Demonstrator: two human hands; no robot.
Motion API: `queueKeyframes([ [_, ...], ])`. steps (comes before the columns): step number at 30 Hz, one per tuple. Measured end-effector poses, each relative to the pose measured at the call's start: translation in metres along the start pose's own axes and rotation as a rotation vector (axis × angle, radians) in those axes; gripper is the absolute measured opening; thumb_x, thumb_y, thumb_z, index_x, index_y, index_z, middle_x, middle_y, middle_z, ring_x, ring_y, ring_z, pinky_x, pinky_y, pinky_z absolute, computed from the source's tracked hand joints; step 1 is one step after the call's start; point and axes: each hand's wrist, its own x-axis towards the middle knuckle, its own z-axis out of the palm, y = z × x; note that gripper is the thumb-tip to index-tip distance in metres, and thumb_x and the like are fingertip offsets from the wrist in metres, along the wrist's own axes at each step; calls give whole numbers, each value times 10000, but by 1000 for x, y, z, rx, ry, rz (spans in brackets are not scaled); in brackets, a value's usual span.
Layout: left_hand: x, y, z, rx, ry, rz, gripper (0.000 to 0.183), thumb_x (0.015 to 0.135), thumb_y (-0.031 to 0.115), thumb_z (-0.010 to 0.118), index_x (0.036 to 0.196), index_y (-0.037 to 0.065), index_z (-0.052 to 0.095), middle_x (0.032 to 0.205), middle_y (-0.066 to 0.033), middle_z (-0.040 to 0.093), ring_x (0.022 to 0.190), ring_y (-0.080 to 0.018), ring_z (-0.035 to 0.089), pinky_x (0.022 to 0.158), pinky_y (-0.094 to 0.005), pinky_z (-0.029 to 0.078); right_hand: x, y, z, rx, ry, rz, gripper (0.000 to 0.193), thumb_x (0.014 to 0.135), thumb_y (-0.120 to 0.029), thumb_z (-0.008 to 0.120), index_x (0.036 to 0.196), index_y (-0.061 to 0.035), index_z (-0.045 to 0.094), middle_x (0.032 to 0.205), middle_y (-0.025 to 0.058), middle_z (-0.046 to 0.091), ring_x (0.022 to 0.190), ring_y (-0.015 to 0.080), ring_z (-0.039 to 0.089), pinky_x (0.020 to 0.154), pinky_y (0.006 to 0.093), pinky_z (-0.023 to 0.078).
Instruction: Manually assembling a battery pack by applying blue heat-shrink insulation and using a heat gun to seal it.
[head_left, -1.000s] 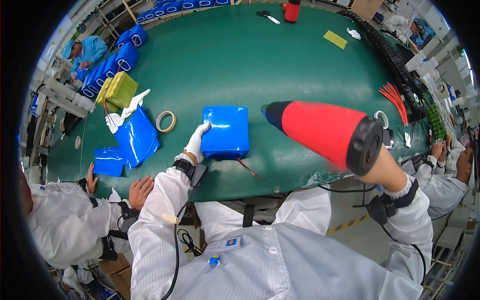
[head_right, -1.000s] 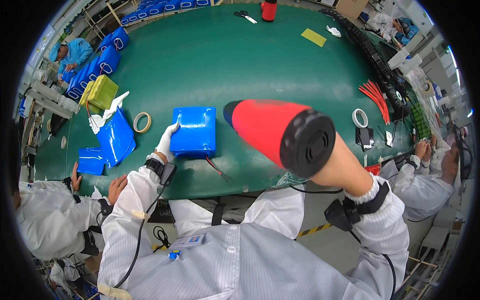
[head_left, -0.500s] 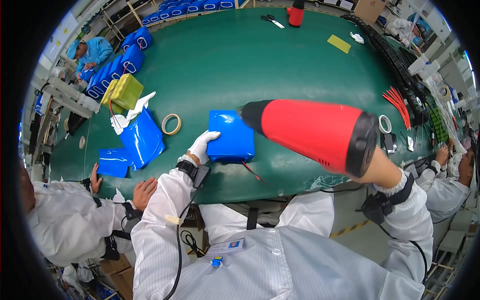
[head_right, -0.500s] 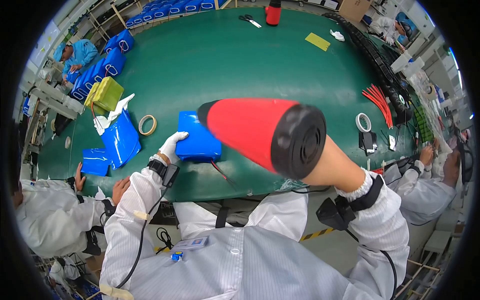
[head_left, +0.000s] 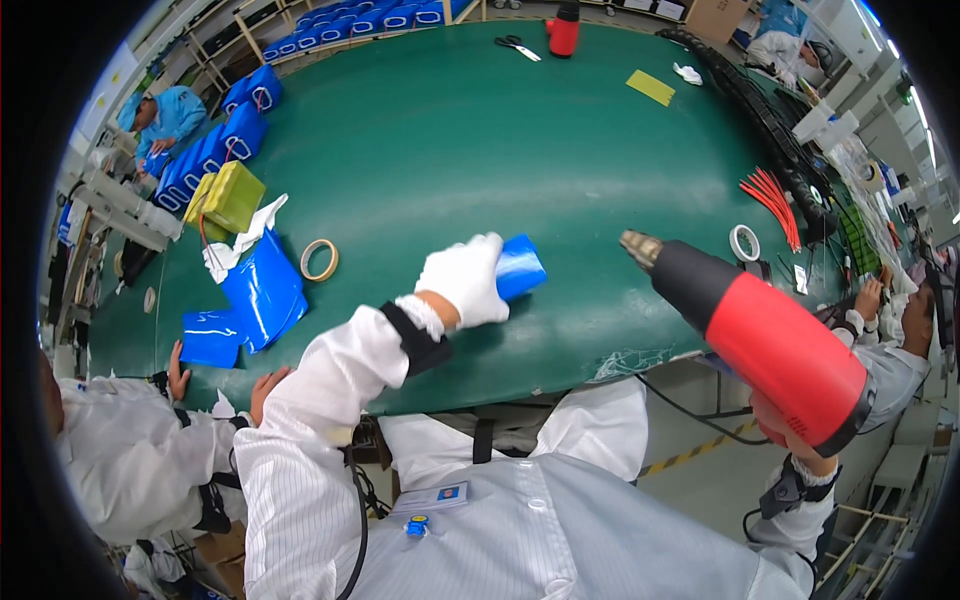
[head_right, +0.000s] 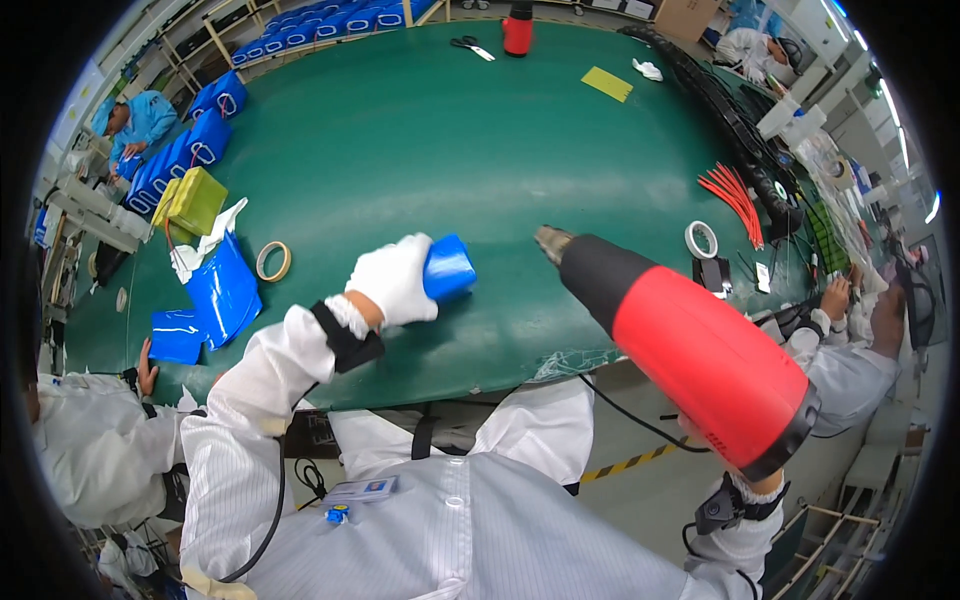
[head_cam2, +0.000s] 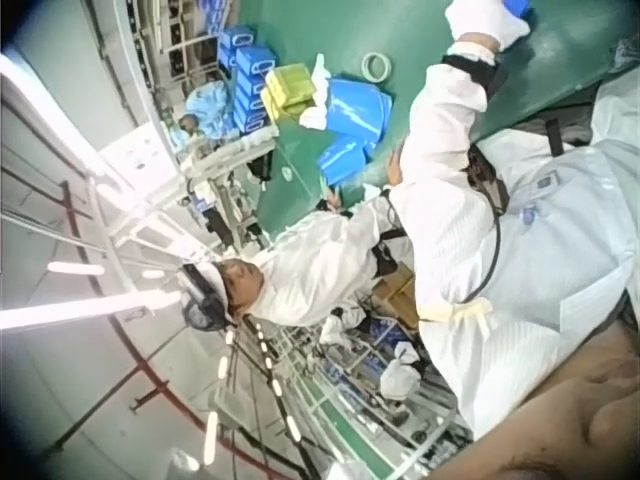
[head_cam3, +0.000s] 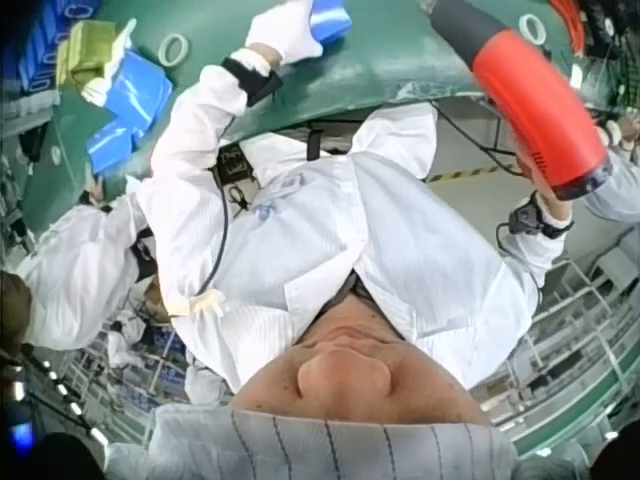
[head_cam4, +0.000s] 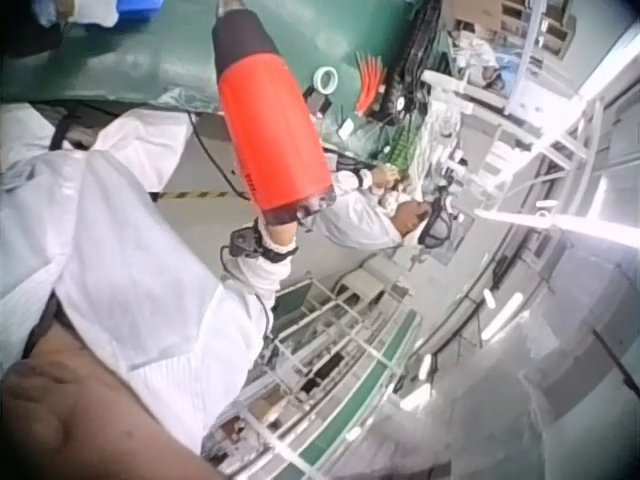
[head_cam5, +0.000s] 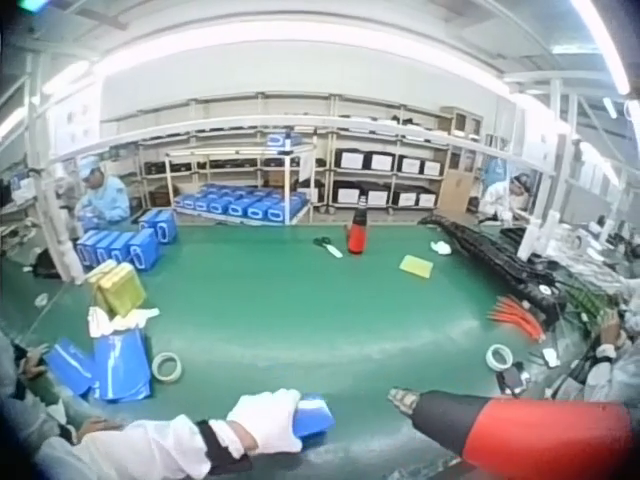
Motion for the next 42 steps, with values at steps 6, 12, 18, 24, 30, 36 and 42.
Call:
queueKeyframes([
  [6, -53, 14, 60, 248, 311, 449, 443, 679, 143, 712, 1099, 70, 590, 1024, -100, 605, 906, -269, 596, 754, -429, 442, -3, -17, 18, 372, 114, -294, 348, 946, -110, 679, 1277, -23, 616, 1164, 88, 687, 1067, 214, 662, 857, 324, 529],
  [12, -67, -16, 98, 383, 520, 483, 360, 821, 231, 634, 1178, 274, 625, 1188, -12, 602, 1037, -221, 586, 843, -470, 458, -4, -20, 26, 285, 63, -324, 349, 939, -96, 684, 1273, -21, 617, 1164, 87, 687, 1061, 212, 662, 854, 321, 530],
  [18, -47, -53, 84, 465, 492, 236, 415, 808, 207, 633, 1215, 285, 610, 1278, -29, 559, 1105, -239, 564, 852, -443, 442, 15, -31, 26, 174, 4, -396, 350, 932, -81, 689, 1270, -19, 619, 1164, 86, 687, 1055, 210, 663, 851, 318, 531],
  [24, -56, -25, 87, -238, 229, -358, 1370, 509, 567, 915, 1554, 30, 210, 1587, -271, 210, 1452, -462, 259, 1130, -574, 337, -1, -34, 29, 47, -59, -467, 352, 926, -67, 694, 1266, -17, 620, 1164, 85, 687, 1049, 208, 664, 848, 316, 532],
  [30, -41, -15, 109, -375, 369, -376, 1323, 534, 424, 897, 1551, -4, 167, 1587, -291, 132, 1439, -500, 230, 1151, -549, 338, 14, -49, 24, -20, -146, -472, 383, 907, -49, 709, 1277, -18, 617, 1140, 84, 689, 1017, 207, 668, 830, 320, 537],
  [36, -31, -103, 107, -585, 295, -67, 1407, 537, 275, 921, 1578, -13, 19, 1632, -302, 87, 1439, -432, 361, 1178, -410, 354, 9, -101, 7, 656, -372, 70, 540, 839, -9, 725, 1357, -3, 569, 1074, 82, 683, 918, 213, 671, 763, 333, 530],
  [42, -40, -124, 136, -674, 299, -169, 1112, 676, 309, 882, 1545, -19, 270, 1496, -250, 459, 1380, -371, 469, 1156, -409, 374, 19, -139, 12, 601, -256, -70, 443, 865, 1, 725, 1289, 6, 595, 1129, 100, 685, 1025, 229, 660, 865, 336, 522],
])
